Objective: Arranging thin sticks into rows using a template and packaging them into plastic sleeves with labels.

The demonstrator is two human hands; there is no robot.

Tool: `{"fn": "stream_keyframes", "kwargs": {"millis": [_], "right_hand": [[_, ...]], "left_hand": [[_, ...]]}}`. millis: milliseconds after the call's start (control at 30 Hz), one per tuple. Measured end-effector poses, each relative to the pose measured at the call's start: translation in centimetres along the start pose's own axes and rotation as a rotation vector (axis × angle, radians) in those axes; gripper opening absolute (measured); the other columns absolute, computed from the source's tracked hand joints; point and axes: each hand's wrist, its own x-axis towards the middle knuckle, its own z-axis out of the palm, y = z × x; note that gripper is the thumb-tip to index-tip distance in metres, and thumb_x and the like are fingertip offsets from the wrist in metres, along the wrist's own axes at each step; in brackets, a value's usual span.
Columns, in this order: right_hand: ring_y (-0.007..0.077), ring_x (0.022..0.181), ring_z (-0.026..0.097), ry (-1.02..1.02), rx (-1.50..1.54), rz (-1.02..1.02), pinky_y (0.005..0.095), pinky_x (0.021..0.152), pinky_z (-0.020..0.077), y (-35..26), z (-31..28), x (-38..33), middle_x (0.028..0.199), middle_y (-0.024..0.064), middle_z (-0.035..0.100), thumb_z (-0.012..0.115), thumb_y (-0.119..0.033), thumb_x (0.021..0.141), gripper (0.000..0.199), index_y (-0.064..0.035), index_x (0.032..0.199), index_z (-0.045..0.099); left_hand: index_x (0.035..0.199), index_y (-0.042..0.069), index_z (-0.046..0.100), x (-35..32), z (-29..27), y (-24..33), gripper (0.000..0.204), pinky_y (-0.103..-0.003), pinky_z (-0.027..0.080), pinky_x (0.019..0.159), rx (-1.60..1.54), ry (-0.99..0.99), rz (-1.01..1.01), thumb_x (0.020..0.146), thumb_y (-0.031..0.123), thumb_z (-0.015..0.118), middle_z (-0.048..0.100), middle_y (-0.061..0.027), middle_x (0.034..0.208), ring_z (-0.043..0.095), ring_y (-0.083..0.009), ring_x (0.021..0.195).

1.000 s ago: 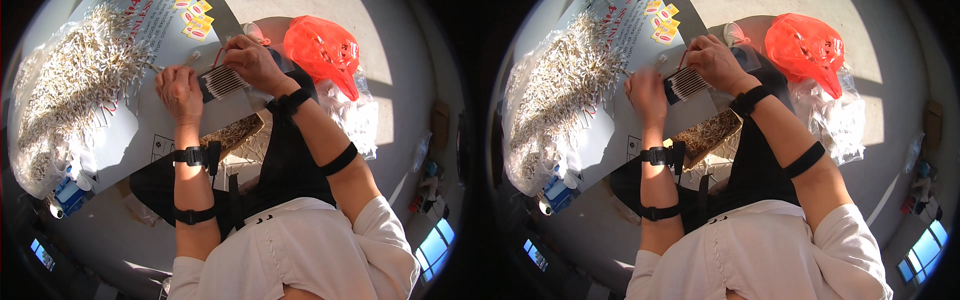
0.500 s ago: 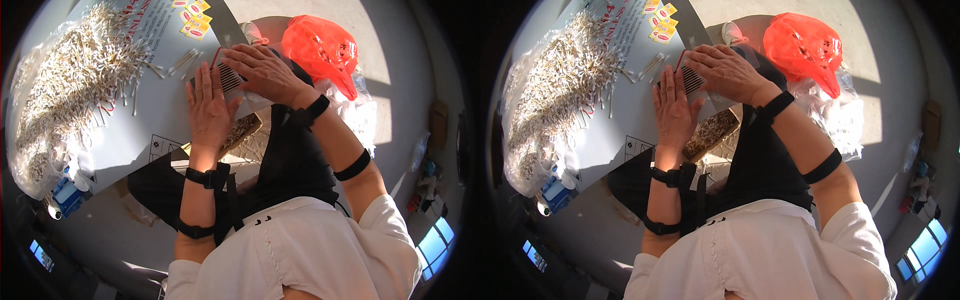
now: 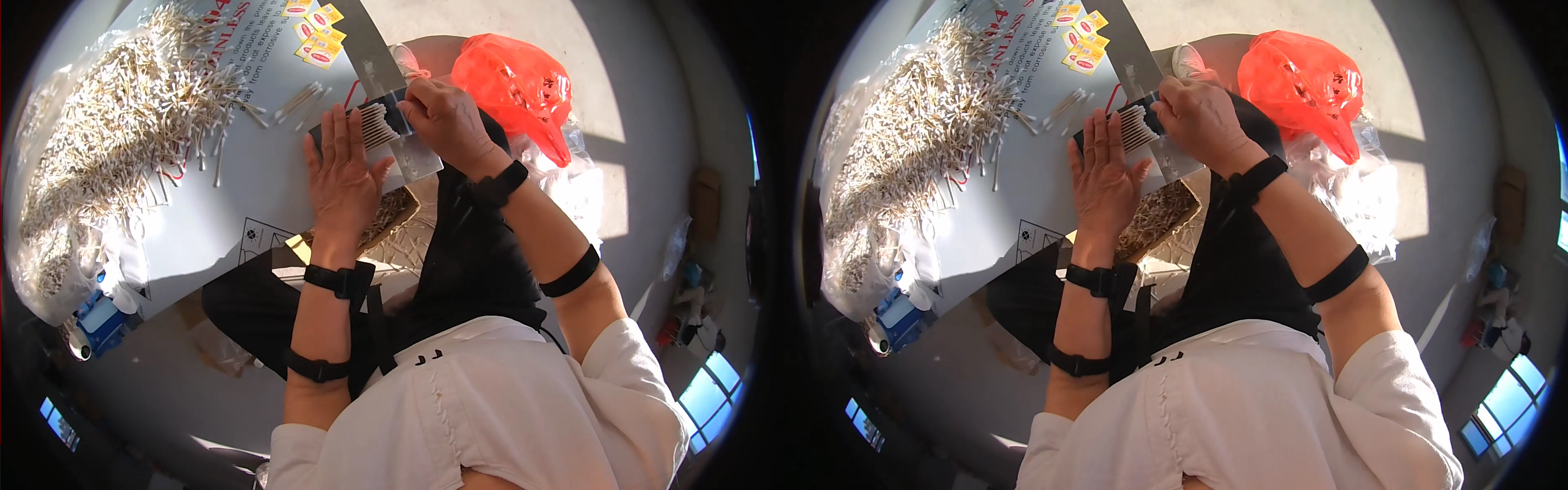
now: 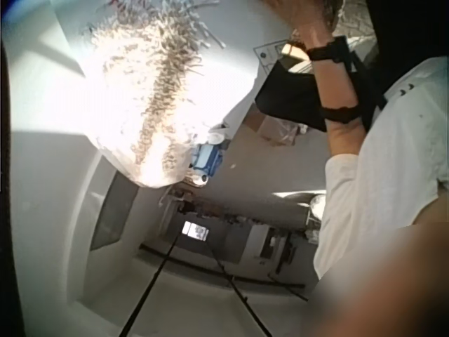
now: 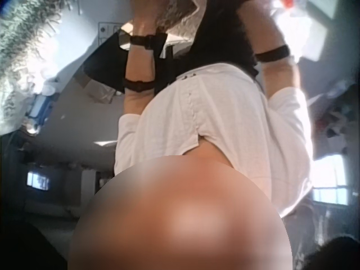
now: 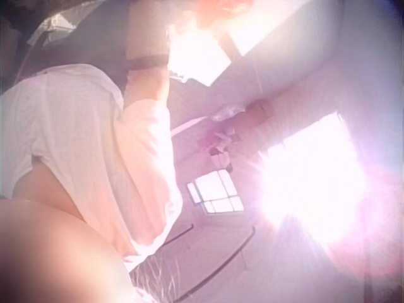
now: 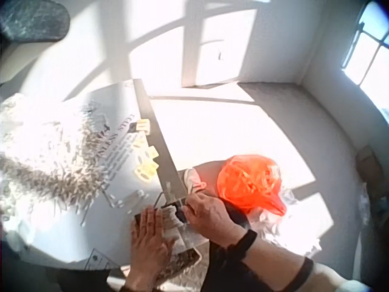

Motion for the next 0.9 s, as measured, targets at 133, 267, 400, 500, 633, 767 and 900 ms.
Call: {"fn": "stream_keyframes", "kwargs": {"millis": [133, 267, 400, 500, 633, 767, 900], "right_hand": [[0.0339, 0.076, 0.069, -0.259, -0.296, 0.03, 0.0415, 0.066, 0.0552, -2.3, 0.3, 1.2, 0.079, 0.0138, 0.069, 0.06, -0.013, 0.081, 0.01, -0.0054, 0.079, 0.066], [0.035, 0.081, 0.069, -0.456, -0.365, -0.049, 0.0428, 0.068, 0.0558, -3.3, 0.5, 2.8, 0.082, 0.0165, 0.07, 0.058, -0.012, 0.08, 0.015, -0.0046, 0.079, 0.071], [0.0364, 0.083, 0.069, -0.558, -0.437, -0.007, 0.0436, 0.07, 0.0562, -4.5, 1.3, 4.1, 0.085, 0.018, 0.07, 0.058, -0.011, 0.079, 0.017, -0.0034, 0.083, 0.072], [0.0351, 0.084, 0.069, -0.523, -0.476, 0.053, 0.0422, 0.071, 0.0565, -4.6, 1.6, 4.1, 0.086, 0.0168, 0.071, 0.058, -0.012, 0.078, 0.017, -0.0034, 0.084, 0.072], [0.0319, 0.085, 0.07, -0.425, -0.416, 0.195, 0.0406, 0.072, 0.0547, -2.1, 1.4, 3.7, 0.085, 0.0157, 0.072, 0.06, -0.02, 0.079, 0.02, -0.0067, 0.082, 0.074], [0.0305, 0.075, 0.068, -0.482, -0.122, 0.315, 0.0392, 0.068, 0.0528, 0.9, 0.9, 3.7, 0.076, 0.0163, 0.068, 0.065, -0.024, 0.069, 0.022, -0.0045, 0.076, 0.071], [0.0303, 0.069, 0.065, -0.392, 0.1, 0.356, 0.0389, 0.066, 0.0519, 2.0, 1.5, 3.1, 0.069, 0.0152, 0.065, 0.068, -0.026, 0.066, 0.022, -0.0041, 0.072, 0.069]], "left_hand": [[0.154, 0.006, 0.023, -0.1, 0.3, -0.3, 0.077, -0.051, 0.012, 0.119, -0.008, 0.038, 0.003, 0.094, 0.044, 0.054, 0.023, -0.0145, 0.16, 0.02, -0.0297, 0.148], [0.154, 0.006, 0.023, 0.1, 0.4, -0.1, 0.078, -0.052, 0.011, 0.119, 0.028, 0.018, 0.004, 0.094, 0.048, 0.051, 0.022, -0.0141, 0.16, 0.02, -0.0293, 0.148], [0.153, 0.005, 0.023, 0.2, 0.5, 0.1, 0.079, -0.052, 0.011, 0.119, 0.035, 0.022, -0.019, 0.094, 0.051, 0.05, 0.022, -0.014, 0.16, 0.019, -0.0288, 0.149], [0.153, 0.005, 0.024, 0.2, 0.4, 0.3, 0.08, -0.052, 0.01, 0.119, 0.027, 0.002, -0.04, 0.094, 0.053, 0.049, 0.022, -0.0142, 0.16, 0.018, -0.0284, 0.149], [0.153, 0.005, 0.024, 0.1, 1.2, 0.4, 0.079, -0.052, 0.009, 0.119, 0.059, 0.042, -0.063, 0.095, 0.054, 0.046, 0.023, -0.0146, 0.16, 0.018, -0.0282, 0.149], [0.152, 0.004, 0.025, 0.9, 1.8, 1.5, 0.079, -0.052, 0.01, 0.119, 0.058, 0.12, -0.135, 0.095, 0.053, 0.047, 0.023, -0.0153, 0.159, 0.019, -0.0281, 0.149], [0.152, 0.003, 0.026, 1.2, 2.3, 1.9, 0.078, -0.053, 0.01, 0.118, 0.038, 0.136, -0.155, 0.095, 0.052, 0.049, 0.023, -0.0157, 0.159, 0.02, -0.0283, 0.148]]}}
